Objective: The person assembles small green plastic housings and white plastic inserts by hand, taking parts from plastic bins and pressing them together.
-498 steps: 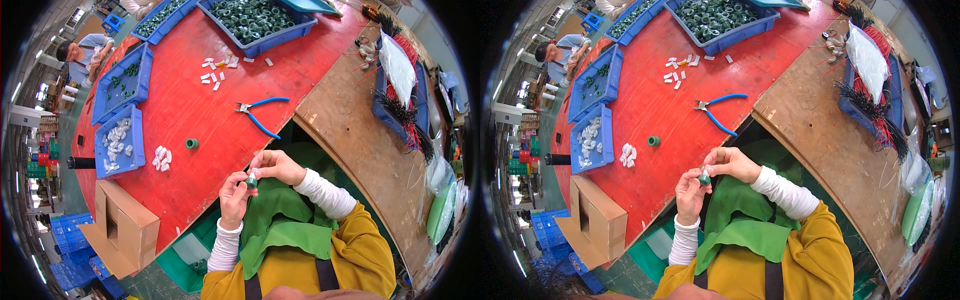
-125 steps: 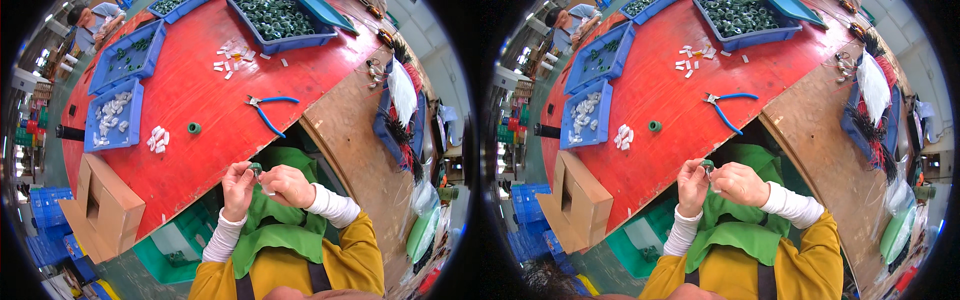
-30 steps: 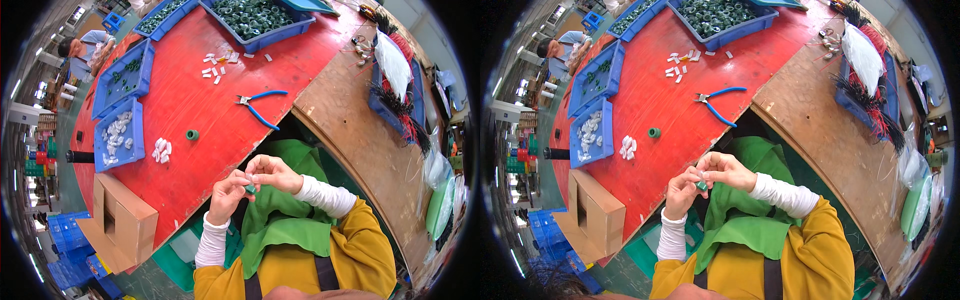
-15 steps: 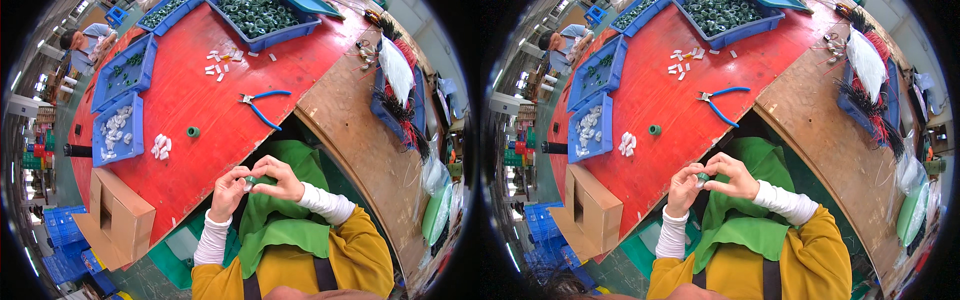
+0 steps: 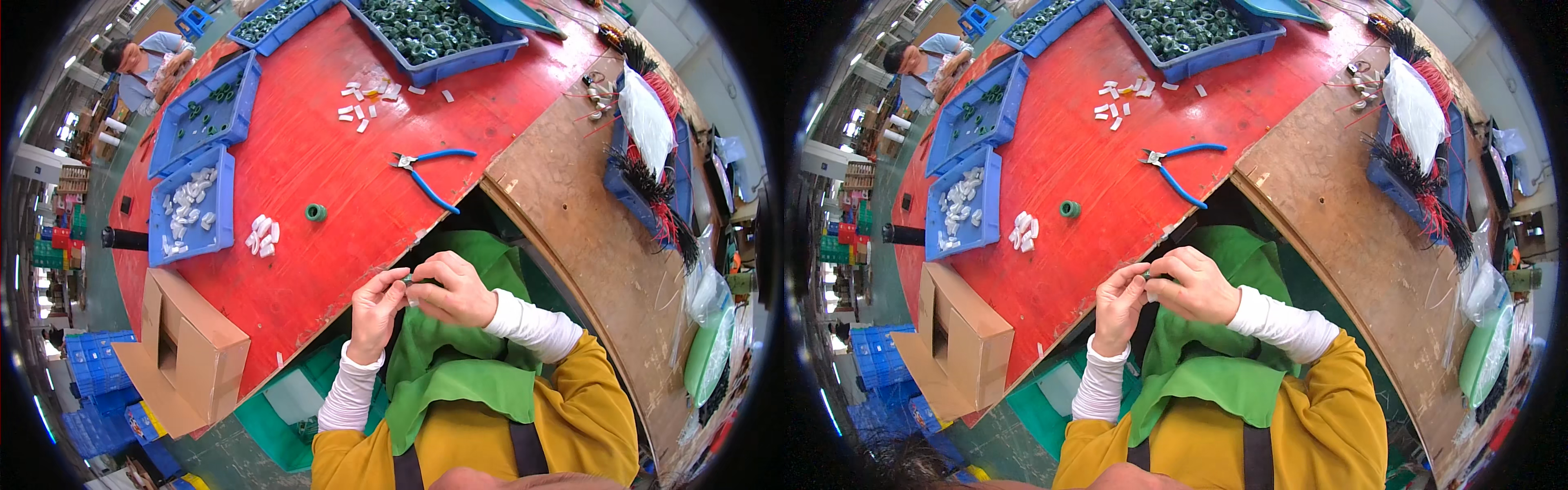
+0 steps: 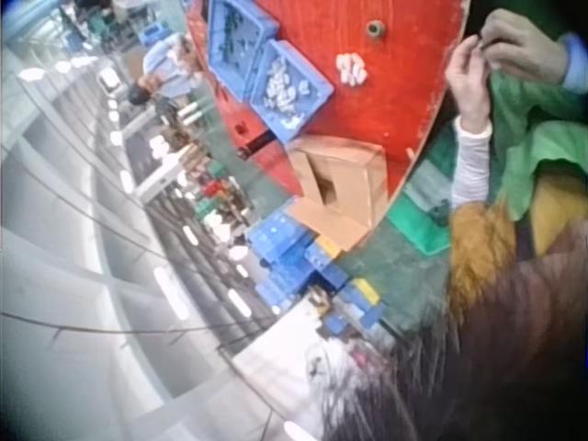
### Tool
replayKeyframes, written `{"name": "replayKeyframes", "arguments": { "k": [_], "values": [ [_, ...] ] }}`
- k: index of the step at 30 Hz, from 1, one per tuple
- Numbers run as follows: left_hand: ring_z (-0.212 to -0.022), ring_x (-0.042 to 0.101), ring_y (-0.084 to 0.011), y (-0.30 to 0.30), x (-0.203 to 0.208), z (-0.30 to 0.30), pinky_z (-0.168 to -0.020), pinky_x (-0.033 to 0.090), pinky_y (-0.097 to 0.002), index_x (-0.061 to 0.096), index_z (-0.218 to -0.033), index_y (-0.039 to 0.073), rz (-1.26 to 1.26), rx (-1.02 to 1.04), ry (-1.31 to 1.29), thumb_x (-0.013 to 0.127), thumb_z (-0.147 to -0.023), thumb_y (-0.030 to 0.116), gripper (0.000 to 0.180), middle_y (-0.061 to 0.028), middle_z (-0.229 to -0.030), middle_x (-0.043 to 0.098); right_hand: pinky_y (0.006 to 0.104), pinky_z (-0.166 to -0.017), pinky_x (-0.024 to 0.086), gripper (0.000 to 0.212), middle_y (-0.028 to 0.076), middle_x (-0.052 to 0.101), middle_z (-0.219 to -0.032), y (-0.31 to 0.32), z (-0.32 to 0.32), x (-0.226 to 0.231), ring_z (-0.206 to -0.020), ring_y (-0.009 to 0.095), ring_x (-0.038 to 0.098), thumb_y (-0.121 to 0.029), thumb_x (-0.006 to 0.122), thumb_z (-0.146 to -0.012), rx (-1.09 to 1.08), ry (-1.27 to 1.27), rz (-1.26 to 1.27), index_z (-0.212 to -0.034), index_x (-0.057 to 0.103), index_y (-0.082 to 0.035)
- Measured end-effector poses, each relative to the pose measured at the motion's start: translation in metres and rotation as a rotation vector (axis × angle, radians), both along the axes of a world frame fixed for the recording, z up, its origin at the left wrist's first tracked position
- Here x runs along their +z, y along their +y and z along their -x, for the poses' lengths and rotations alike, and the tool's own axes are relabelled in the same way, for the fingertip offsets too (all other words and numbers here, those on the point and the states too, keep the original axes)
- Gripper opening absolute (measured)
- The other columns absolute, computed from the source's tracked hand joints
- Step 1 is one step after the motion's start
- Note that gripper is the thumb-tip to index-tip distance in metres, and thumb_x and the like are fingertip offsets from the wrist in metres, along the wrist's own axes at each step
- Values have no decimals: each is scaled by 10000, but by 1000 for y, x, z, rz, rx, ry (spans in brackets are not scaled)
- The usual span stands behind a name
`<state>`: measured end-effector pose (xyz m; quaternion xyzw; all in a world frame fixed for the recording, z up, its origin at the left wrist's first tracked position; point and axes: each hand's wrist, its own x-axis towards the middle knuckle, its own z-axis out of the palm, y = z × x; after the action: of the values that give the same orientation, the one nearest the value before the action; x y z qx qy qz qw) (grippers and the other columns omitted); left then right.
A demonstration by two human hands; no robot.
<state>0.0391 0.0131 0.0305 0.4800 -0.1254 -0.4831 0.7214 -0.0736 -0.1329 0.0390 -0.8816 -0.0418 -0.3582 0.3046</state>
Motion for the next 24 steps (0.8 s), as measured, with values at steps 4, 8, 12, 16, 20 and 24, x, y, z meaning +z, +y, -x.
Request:
{"name": "replayKeyframes", "arguments": {
  "k": [4, 8, 12, 16, 20, 24],
  "values": [
    [-856, 645, -164, -6, -1, 3, -764, 559, -316, 578, -1129, -36, 26, 107, 33, 583, -929, 68, 225, -93, -978, 644, 388, -783, 477, 243, 35, 612, -949, -1, -5, -1, -900, 240, 582, -87, 743, -671, -31, -96, 100, -895, 652, -97],
    [-856, 643, -165, -13, -8, 9, -745, 557, -304, 559, -1092, -25, 101, 229, 113, 578, -932, 68, 186, -99, -1001, 638, 441, -935, 413, 228, 5, 674, -958, 3, -2, -5, -1029, 249, 590, -121, 752, -688, -172, -142, 84, -893, 651, -120],
    [-854, 646, -171, -15, -10, 20, -745, 561, -311, 560, -1090, -35, 56, 263, 10, 584, -930, 76, 195, -104, -991, 642, 450, -952, 411, 171, 2, 675, -948, -4, -7, 4, -1055, 253, 603, -117, 716, -756, -241, -119, 55, -890, 610, -102],
    [-855, 637, -169, -14, -3, 21, -739, 567, -315, 584, -1063, -42, 25, 200, -159, 579, -931, 67, 171, -88, -983, 632, 450, -940, 417, 207, 22, 673, -920, -12, -13, 7, -1010, 250, 630, -89, 707, -767, -200, -107, -63, -911, 559, -98],
    [-837, 622, -159, -12, -2, 21, -745, 568, -313, 596, -1034, -51, 32, 146, -270, 573, -929, 46, 145, -72, -969, 592, 434, -924, 409, 227, 21, 678, -910, -18, -13, 6, -989, 238, 636, -64, 709, -760, -157, -22, -131, -928, 560, -99],
    [-843, 627, -168, -11, -1, 21, -747, 572, -329, 599, -1026, -49, 57, 131, -361, 578, -928, 72, 157, -80, -948, 579, 426, -910, 413, 219, 19, 662, -900, -21, -13, 10, -970, 236, 632, -71, 715, -750, -142, 7, -118, -913, 570, -97]
  ]
}}
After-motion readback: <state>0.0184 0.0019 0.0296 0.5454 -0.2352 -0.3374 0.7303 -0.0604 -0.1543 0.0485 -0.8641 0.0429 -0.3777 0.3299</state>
